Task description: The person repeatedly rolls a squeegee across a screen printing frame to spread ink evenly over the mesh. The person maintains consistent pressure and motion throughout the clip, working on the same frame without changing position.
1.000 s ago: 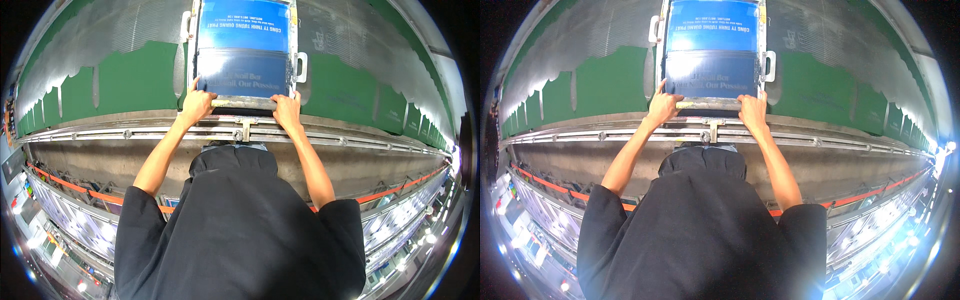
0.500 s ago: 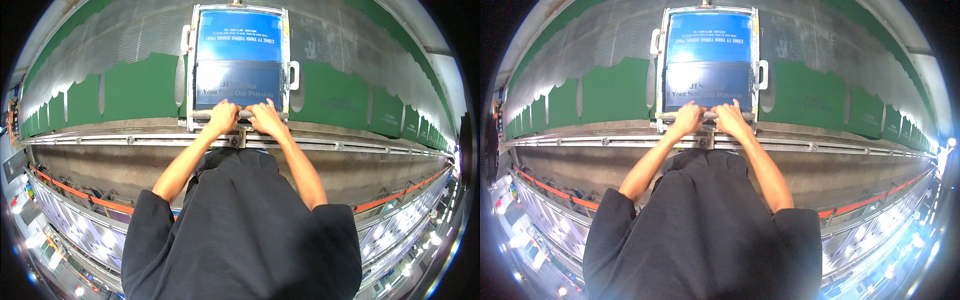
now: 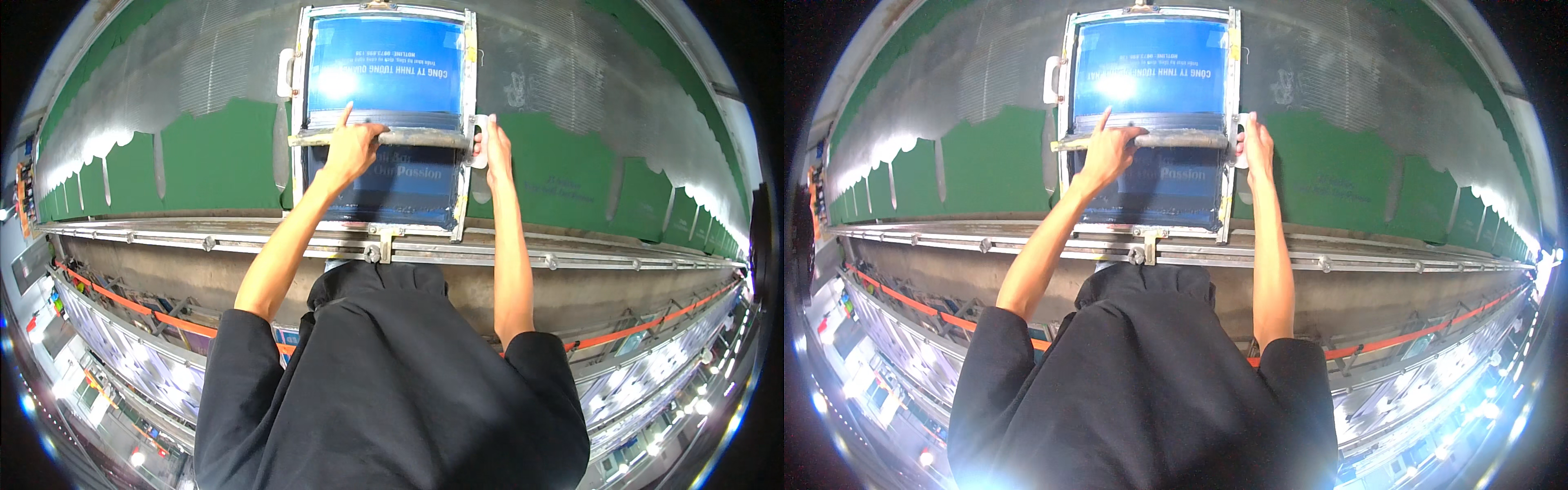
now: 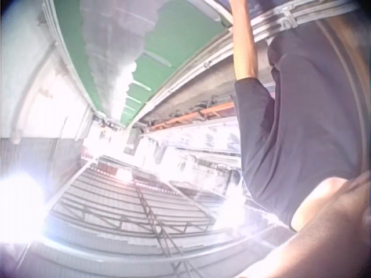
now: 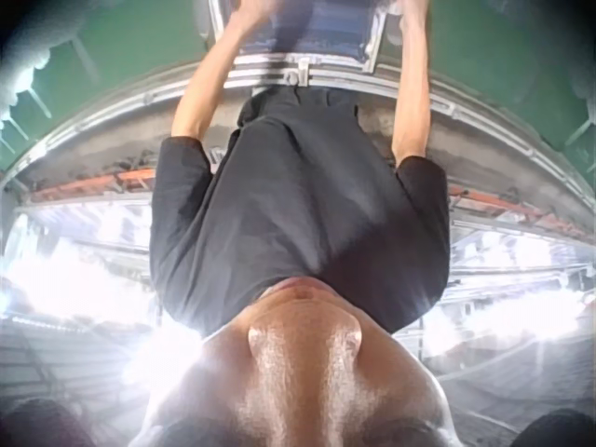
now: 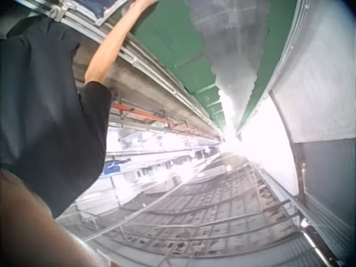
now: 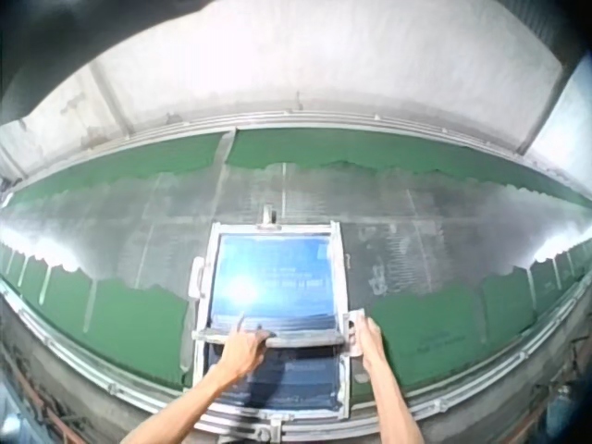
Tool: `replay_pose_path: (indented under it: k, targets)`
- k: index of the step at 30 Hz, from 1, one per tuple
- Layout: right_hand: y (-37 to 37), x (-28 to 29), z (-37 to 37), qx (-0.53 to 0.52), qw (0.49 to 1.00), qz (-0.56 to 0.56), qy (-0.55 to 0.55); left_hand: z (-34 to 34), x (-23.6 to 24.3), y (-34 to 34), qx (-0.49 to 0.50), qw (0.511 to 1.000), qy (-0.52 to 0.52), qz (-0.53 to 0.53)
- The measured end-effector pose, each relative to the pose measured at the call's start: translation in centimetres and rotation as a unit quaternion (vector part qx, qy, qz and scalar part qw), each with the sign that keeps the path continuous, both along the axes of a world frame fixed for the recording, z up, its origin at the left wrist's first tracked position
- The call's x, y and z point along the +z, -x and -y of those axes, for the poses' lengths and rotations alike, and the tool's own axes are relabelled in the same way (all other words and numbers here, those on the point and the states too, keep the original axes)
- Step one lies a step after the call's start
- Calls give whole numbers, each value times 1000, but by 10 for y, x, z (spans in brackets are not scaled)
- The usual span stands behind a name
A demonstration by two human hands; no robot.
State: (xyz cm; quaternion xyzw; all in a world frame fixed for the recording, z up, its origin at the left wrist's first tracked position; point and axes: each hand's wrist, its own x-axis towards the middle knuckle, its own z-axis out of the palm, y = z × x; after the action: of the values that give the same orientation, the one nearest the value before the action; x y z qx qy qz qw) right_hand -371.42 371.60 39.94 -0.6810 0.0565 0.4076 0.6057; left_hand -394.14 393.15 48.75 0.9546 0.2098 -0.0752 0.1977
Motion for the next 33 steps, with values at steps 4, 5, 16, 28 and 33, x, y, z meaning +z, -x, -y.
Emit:
replay_pose_path:
  k: [4, 5, 16, 28, 33]
  targets:
    - [-7, 27, -21, -28, 999, 34, -17, 51, 2, 53, 26, 994, 23, 107]
    - [-3, 38, -23, -26, 998, 59, -20, 68, 5, 72, 36, 990, 38, 131]
    - [80, 77, -96, -81, 984, 151, -50, 66, 42, 196, 63, 990, 45, 117]
    - [327, -7, -335, -65, 978, 197, -36, -180, 23, 439, 73, 995, 19, 72]
    - [343, -33, -360, -42, 948, 310, 53, -212, 39, 461, 79, 993, 70, 58]
